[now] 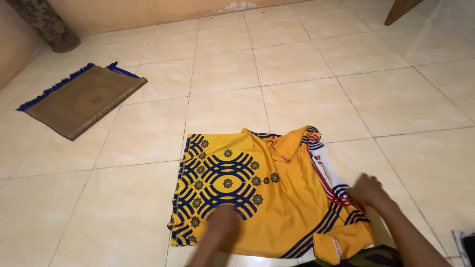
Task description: The person folds various shirts and t-shirts on the floor.
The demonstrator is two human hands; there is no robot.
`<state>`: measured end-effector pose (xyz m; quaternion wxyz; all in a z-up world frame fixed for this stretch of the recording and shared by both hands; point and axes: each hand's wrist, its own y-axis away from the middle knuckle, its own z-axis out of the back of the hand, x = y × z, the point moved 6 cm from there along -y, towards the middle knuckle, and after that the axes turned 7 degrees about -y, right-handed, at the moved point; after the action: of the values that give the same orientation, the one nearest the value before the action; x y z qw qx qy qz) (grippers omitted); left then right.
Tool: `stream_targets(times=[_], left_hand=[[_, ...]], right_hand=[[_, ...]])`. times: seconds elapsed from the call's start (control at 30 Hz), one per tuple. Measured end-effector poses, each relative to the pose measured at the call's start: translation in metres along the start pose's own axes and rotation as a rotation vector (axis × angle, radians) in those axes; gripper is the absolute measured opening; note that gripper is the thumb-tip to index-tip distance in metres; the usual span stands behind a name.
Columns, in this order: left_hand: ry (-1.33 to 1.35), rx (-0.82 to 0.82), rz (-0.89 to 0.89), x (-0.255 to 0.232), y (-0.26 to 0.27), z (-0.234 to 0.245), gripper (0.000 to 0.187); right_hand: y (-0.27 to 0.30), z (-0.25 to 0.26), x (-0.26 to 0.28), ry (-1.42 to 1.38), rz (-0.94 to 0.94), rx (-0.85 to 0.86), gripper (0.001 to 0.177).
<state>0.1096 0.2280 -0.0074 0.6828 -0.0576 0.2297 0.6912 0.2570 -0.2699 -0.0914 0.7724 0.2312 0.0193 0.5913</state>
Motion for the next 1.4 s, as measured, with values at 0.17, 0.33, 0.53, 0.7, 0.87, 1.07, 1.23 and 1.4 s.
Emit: stream_targets(times=[0.17,0.33,0.53,0.7,0.87,1.07,1.23,1.4], left_hand=[[-0.251,0.176,0.546,0.172,0.022,0.032,0.037],[-0.327,0.057,0.818,0.245,0.035,-0.005,0.075],[0.050,-0.093,0.620,0.243,0.016,-0.004,0.042],[0.240,-0.059,0.695,0.246,0.022,-0.007,0.050],[-0.186,0.205,0.657,0.254,0.032,-0.036,0.094],[-0.182,0.520,0.525,0.262,0.034,-0.063,0.055],[0.070,0.710,0.612,0.274,0.033,-0.091,0.059],[0.011,0.726,0.622,0.271,0.063,-0.107,0.056]], right_hand=[[0.024,-0.029,-0.046,-0.080,-0.025,0.184,0.076],[0.049,-0.053,-0.037,-0.397,0.009,0.432,0.039],[0.058,-0.007,-0.030,-1.110,-0.233,0.120,0.034],[0.026,-0.028,-0.091,-0.806,-0.168,-0.113,0.044],[0.005,-0.044,-0.125,-0.291,-0.139,-0.069,0.059],[0.010,-0.052,-0.128,-0.404,-0.202,0.117,0.057],[0.028,-0.057,-0.139,-0.510,-0.269,0.306,0.060],[0.110,-0.019,-0.085,-0.723,-0.296,0.387,0.058]])
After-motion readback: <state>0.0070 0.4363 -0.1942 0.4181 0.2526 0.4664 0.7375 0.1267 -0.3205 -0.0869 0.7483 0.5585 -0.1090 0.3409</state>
